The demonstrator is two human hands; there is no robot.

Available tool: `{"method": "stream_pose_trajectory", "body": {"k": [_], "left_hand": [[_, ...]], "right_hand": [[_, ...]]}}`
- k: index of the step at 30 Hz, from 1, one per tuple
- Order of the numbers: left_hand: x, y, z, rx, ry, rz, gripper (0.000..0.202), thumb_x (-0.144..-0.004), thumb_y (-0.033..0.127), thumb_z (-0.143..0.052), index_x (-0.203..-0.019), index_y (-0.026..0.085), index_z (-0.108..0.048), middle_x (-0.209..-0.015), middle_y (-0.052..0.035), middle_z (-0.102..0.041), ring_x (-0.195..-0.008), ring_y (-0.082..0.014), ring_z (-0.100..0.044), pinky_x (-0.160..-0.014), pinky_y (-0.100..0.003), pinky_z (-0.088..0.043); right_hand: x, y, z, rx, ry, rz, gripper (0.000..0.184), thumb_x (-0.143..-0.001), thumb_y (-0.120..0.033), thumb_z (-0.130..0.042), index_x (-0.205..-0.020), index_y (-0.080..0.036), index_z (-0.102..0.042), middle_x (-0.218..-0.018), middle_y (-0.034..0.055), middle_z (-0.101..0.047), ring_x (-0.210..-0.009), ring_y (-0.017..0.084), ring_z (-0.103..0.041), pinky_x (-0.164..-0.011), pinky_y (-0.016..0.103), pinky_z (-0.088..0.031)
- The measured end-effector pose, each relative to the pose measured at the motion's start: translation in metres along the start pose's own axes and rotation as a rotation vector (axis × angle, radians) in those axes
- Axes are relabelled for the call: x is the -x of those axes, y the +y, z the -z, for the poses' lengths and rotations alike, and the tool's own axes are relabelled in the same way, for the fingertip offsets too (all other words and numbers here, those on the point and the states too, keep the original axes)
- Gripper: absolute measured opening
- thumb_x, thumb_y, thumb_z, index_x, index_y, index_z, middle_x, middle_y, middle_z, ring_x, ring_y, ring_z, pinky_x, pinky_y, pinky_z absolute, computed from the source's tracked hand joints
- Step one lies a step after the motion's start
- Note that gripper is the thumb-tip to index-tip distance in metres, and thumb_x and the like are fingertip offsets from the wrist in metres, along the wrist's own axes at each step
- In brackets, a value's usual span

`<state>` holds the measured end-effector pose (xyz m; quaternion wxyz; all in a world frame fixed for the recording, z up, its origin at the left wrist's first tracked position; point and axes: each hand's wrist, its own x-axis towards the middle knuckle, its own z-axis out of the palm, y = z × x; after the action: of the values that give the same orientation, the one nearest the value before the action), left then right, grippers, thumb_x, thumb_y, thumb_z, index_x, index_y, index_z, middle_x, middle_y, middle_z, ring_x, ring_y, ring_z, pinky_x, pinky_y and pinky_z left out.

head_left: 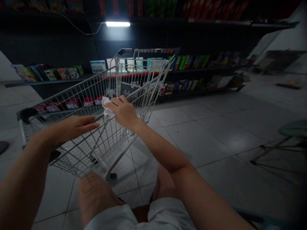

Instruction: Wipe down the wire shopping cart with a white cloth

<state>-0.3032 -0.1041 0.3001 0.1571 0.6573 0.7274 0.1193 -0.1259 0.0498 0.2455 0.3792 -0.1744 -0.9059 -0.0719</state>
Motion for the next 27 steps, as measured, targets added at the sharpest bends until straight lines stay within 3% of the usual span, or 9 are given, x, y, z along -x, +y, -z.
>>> {"method": "stream_pose_trajectory", "body": {"k": [4, 7, 9, 11, 13, 16, 21, 24, 27], "left_hand": [[-0.02, 0.004, -0.013, 0.205, -0.1, 0.136, 0.046, -0.093, 0.056, -0.034, -0.095, 0.016, -0.056, -0.086, -0.0089, -0.068, -0.078, -0.0201, -0.065, -0.071, -0.034, -0.055], [-0.016, 0.002, -0.016, 0.291, -0.115, 0.166, 0.04, -0.093, 0.053, -0.037, -0.096, 0.017, -0.055, -0.084, -0.0081, -0.069, -0.077, -0.0198, -0.067, -0.07, -0.034, -0.057], [-0.012, 0.001, -0.015, 0.293, -0.094, 0.152, 0.039, -0.091, 0.052, -0.04, -0.096, 0.017, -0.056, -0.083, -0.0079, -0.071, -0.075, -0.0196, -0.068, -0.069, -0.034, -0.057], [-0.01, 0.0, -0.015, 0.306, -0.072, 0.138, 0.041, -0.089, 0.056, -0.043, -0.094, 0.017, -0.057, -0.081, -0.0078, -0.071, -0.074, -0.0201, -0.068, -0.067, -0.034, -0.057], [-0.009, -0.004, -0.015, 0.316, -0.064, 0.124, 0.046, -0.085, 0.062, -0.044, -0.09, 0.018, -0.057, -0.079, -0.0078, -0.072, -0.073, -0.0212, -0.069, -0.066, -0.035, -0.058], [-0.01, -0.01, -0.017, 0.314, -0.064, 0.12, 0.053, -0.082, 0.071, -0.043, -0.088, 0.019, -0.056, -0.078, -0.0084, -0.072, -0.073, -0.0231, -0.07, -0.065, -0.036, -0.059], [-0.014, -0.014, -0.019, 0.289, -0.045, 0.076, 0.056, -0.082, 0.072, -0.042, -0.101, 0.021, -0.054, -0.079, -0.0072, -0.071, -0.071, -0.0231, -0.07, -0.066, -0.037, -0.06], [-0.014, -0.011, -0.02, 0.294, -0.054, 0.074, 0.054, -0.085, 0.069, -0.041, -0.108, 0.022, -0.055, -0.078, -0.0058, -0.07, -0.072, -0.0224, -0.07, -0.065, -0.035, -0.059], [-0.014, -0.007, -0.019, 0.29, -0.062, 0.097, 0.052, -0.087, 0.065, -0.041, -0.11, 0.021, -0.057, -0.078, -0.0062, -0.07, -0.074, -0.0218, -0.069, -0.065, -0.033, -0.058]], "right_hand": [[0.004, 0.039, -0.024, -0.098, 0.282, -0.3, 0.04, -0.09, -0.006, -0.043, -0.121, -0.023, -0.059, -0.123, 0.0073, -0.049, -0.111, 0.02, -0.047, -0.097, 0.04, -0.048], [0.021, 0.023, -0.062, -0.187, 0.45, -0.4, 0.035, -0.09, -0.012, -0.047, -0.121, -0.023, -0.06, -0.12, 0.0095, -0.047, -0.113, 0.021, -0.048, -0.099, 0.042, -0.048], [0.047, -0.009, -0.096, -0.225, 0.43, -0.316, 0.028, -0.09, -0.022, -0.054, -0.116, -0.026, -0.064, -0.119, 0.009, -0.049, -0.113, 0.022, -0.048, -0.099, 0.042, -0.047], [0.082, -0.04, -0.128, -0.264, 0.315, -0.162, 0.021, -0.086, -0.029, -0.063, -0.106, -0.027, -0.071, -0.113, 0.0082, -0.054, -0.108, 0.022, -0.048, -0.097, 0.04, -0.048], [0.112, -0.058, -0.146, -0.293, 0.21, -0.086, 0.014, -0.085, -0.032, -0.067, -0.096, -0.028, -0.075, -0.105, 0.0074, -0.059, -0.1, 0.02, -0.049, -0.09, 0.035, -0.049], [0.12, -0.055, -0.134, -0.339, 0.164, -0.046, 0.014, -0.084, -0.035, -0.068, -0.093, -0.027, -0.076, -0.101, 0.0065, -0.061, -0.097, 0.019, -0.049, -0.087, 0.031, -0.049], [0.064, -0.038, -0.084, -0.308, 0.303, -0.169, 0.028, -0.091, -0.023, -0.058, -0.114, -0.032, -0.07, -0.123, 0.0056, -0.054, -0.117, 0.021, -0.045, -0.104, 0.039, -0.043], [0.073, -0.044, -0.1, -0.302, 0.251, -0.124, 0.027, -0.09, -0.02, -0.058, -0.111, -0.031, -0.072, -0.12, 0.0068, -0.056, -0.111, 0.021, -0.046, -0.101, 0.039, -0.044], [0.117, -0.053, -0.135, -0.324, 0.021, -0.101, 0.019, -0.088, -0.022, -0.062, -0.099, -0.03, -0.076, -0.108, 0.007, -0.062, -0.099, 0.02, -0.048, -0.091, 0.035, -0.047]]}}
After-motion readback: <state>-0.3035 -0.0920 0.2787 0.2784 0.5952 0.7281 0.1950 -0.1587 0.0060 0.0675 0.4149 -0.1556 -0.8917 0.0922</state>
